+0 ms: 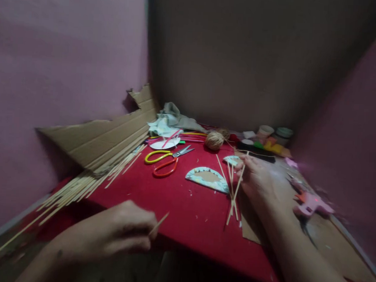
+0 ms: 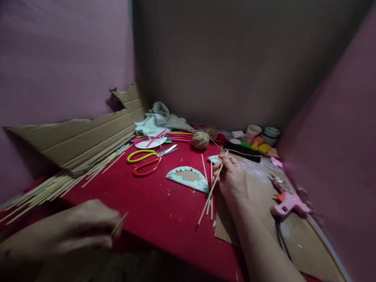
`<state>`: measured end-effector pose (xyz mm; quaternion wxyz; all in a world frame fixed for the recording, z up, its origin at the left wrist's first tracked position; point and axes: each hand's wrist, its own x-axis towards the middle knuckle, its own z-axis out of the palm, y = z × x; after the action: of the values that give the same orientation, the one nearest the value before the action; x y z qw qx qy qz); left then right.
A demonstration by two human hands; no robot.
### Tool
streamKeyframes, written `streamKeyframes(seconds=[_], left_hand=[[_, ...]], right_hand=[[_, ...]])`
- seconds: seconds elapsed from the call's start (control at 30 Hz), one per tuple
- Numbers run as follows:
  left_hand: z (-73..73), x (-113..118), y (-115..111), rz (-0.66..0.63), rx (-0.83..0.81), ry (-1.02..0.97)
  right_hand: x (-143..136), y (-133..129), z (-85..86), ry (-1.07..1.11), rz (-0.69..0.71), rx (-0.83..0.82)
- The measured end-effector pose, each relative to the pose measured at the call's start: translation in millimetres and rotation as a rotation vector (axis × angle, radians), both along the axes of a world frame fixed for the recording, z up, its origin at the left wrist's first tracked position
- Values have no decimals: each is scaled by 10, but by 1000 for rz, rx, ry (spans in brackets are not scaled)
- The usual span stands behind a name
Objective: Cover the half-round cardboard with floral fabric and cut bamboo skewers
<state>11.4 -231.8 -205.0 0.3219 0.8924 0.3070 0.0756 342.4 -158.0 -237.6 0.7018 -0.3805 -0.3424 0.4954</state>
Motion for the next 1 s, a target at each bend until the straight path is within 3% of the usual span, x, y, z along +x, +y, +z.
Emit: streamKeyframes(seconds=[0.07, 0.2, 0.3, 0.37, 0.43, 0.5, 0.6, 0.73, 1.0], left_hand=[[-125, -192, -209, -6, -61, 157], [-333, -513, -398, 265, -40, 332], [-284, -707, -334, 499, 135, 225], [-194, -799, -209, 753, 340, 201], [-122, -853, -52, 1016, 463, 314], [-95, -867, 97, 1146, 435, 482], [-127, -848, 250, 1141, 297, 658], [-168, -834, 326, 1120, 216, 735], [-19, -880, 297, 1040, 172, 784]], right_hand=[[-2, -2, 20, -7, -35, -20], [-19, -13, 51, -10, -41, -70], [-36, -32, 53, -17, -22, -75], [-42, -42, 48, -19, -11, -73], [-41, -50, 44, -24, 3, -70], [-36, -56, 39, -28, 3, -71], [-23, -52, 17, -24, -7, -84], [0, -21, -42, -28, 29, -78], [-4, -21, -46, -36, 41, -86]])
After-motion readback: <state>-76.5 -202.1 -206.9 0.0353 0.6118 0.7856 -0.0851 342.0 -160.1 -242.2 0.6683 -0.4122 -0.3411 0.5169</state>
